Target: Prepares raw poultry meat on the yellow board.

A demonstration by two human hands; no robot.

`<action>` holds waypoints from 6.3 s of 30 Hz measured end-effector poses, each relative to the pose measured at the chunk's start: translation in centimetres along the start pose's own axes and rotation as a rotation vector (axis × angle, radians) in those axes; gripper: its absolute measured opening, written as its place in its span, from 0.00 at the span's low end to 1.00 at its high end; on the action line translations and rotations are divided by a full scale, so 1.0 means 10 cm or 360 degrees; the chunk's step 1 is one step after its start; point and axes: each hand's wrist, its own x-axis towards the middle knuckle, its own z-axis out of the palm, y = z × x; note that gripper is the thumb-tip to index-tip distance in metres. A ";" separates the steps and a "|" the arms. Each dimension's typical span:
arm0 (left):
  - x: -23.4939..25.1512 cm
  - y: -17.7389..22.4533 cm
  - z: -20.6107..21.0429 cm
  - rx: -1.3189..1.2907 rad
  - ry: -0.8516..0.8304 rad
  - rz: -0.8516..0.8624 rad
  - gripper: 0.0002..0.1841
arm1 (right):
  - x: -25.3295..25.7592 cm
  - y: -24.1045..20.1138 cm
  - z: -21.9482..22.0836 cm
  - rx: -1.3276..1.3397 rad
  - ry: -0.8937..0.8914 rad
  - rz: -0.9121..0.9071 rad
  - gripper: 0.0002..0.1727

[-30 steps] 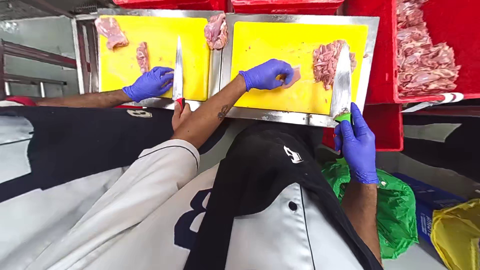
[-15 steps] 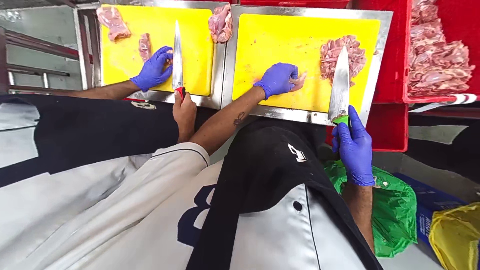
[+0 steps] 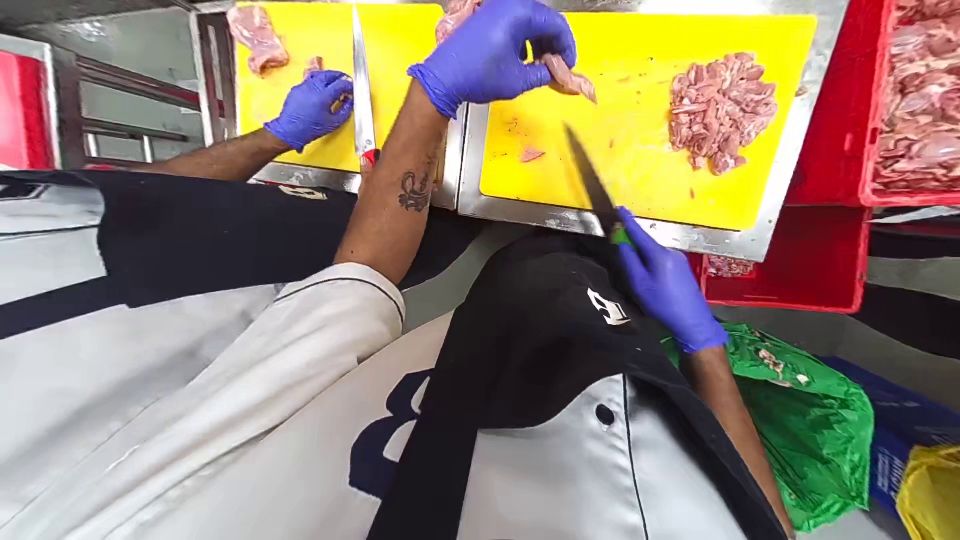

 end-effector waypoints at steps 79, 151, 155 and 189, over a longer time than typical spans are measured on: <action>-0.27 -0.04 1.56 -0.0043 0.0202 -0.1185 0.20 | 0.16 0.20 -0.30 0.0157 0.0408 0.0164 0.30; 0.15 -0.25 1.71 0.0135 0.0316 -0.0309 0.11 | -0.06 -0.32 -0.06 -0.0627 0.0103 0.0252 0.30; 0.15 -0.26 1.77 0.0166 0.0340 -0.0328 0.11 | 0.51 -0.20 0.19 -0.0378 0.0221 0.0230 0.31; 0.93 -0.20 0.92 -0.1154 0.1200 -0.0760 0.19 | 0.38 0.03 0.11 0.0076 -0.0078 -0.0086 0.28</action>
